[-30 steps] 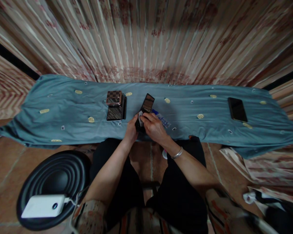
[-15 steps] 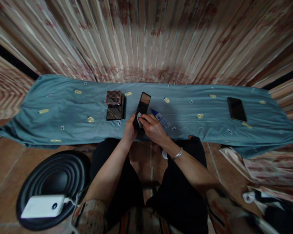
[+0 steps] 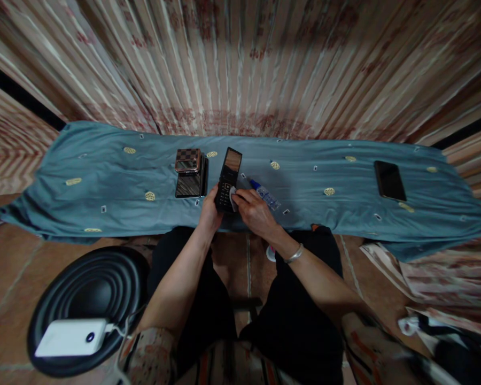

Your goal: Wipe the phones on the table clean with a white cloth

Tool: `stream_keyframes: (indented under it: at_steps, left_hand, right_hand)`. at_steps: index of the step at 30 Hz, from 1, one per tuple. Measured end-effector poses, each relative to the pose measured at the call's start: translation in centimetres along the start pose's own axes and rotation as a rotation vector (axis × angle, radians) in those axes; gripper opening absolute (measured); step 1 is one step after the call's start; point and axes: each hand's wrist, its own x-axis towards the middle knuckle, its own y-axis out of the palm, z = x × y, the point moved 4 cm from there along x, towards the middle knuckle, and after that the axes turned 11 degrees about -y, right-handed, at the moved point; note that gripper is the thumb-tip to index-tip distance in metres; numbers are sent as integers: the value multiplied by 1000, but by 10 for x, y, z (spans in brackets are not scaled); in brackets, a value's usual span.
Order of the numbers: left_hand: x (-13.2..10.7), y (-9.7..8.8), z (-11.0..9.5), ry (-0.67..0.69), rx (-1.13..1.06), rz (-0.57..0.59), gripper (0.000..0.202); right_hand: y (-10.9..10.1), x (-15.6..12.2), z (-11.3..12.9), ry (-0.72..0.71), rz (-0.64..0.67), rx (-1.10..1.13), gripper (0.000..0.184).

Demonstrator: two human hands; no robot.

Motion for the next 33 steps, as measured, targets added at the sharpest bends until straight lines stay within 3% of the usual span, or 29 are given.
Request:
stream_keyframes:
  at_steps: [26,33]
  left_hand:
    - [-2,2,-4,1,57,-33,14]
    - [-5,4,1,2,80,15,13]
  right_hand:
    - [0,-2,-6,67,22,48,38]
    - [1,-2,-12,85,4,28,40]
